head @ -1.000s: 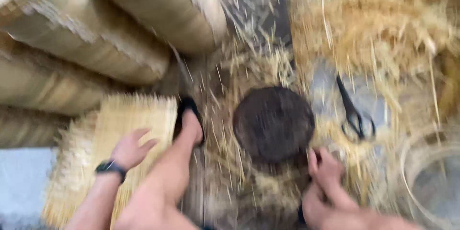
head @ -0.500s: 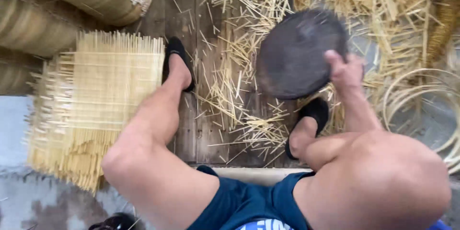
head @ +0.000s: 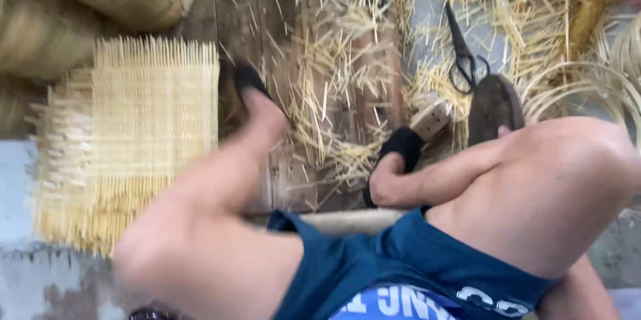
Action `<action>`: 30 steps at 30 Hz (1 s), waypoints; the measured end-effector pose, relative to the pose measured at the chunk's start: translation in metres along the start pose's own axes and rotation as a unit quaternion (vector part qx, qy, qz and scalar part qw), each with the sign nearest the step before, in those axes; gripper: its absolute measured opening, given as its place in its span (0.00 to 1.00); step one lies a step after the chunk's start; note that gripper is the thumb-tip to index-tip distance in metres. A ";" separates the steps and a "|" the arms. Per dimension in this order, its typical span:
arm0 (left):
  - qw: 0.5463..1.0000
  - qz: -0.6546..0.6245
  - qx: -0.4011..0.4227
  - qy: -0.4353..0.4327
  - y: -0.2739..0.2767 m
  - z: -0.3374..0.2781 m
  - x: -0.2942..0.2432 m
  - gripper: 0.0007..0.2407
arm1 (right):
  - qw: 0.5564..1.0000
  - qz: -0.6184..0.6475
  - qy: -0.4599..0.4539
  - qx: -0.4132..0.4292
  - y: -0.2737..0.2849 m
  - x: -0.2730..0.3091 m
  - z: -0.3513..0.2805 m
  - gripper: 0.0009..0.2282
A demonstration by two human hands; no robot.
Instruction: The person sits on the floor and trims the excess bamboo strips protruding from the edge of a woven bamboo tray, using scissors and cutting around the rim. They then fit a bamboo hoop rim over the tray edge, press the tray into the hoop, and continue trimming the protruding strip ends.
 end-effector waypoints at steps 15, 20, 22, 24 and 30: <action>0.994 -0.093 0.048 0.026 0.043 0.066 -0.085 0.25 | 0.998 -0.006 -0.050 -0.035 -0.063 -0.031 -0.020 0.16; 0.989 -0.134 0.052 0.043 0.046 0.065 -0.084 0.25 | 0.998 -0.004 -0.049 -0.049 -0.079 -0.032 -0.033 0.16; 0.986 -0.150 0.053 0.054 0.045 0.059 -0.082 0.25 | 0.998 -0.002 -0.047 -0.051 -0.084 -0.032 -0.041 0.16; 0.983 -0.164 0.054 0.063 0.050 0.054 -0.082 0.25 | 0.997 0.002 -0.048 -0.055 -0.088 -0.028 -0.047 0.16; 0.971 -0.201 0.084 0.096 0.038 0.036 -0.077 0.25 | 0.997 -0.015 -0.068 -0.019 -0.081 -0.031 -0.075 0.20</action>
Point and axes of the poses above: each hand's wrist, its own z-axis towards the middle knuckle, its own y-axis out of the back of the hand, x = y × z, the point moved 2 cm from there along z, towards the middle knuckle, and after that the axes turned 10 degrees about y, right-handed, at the moved point
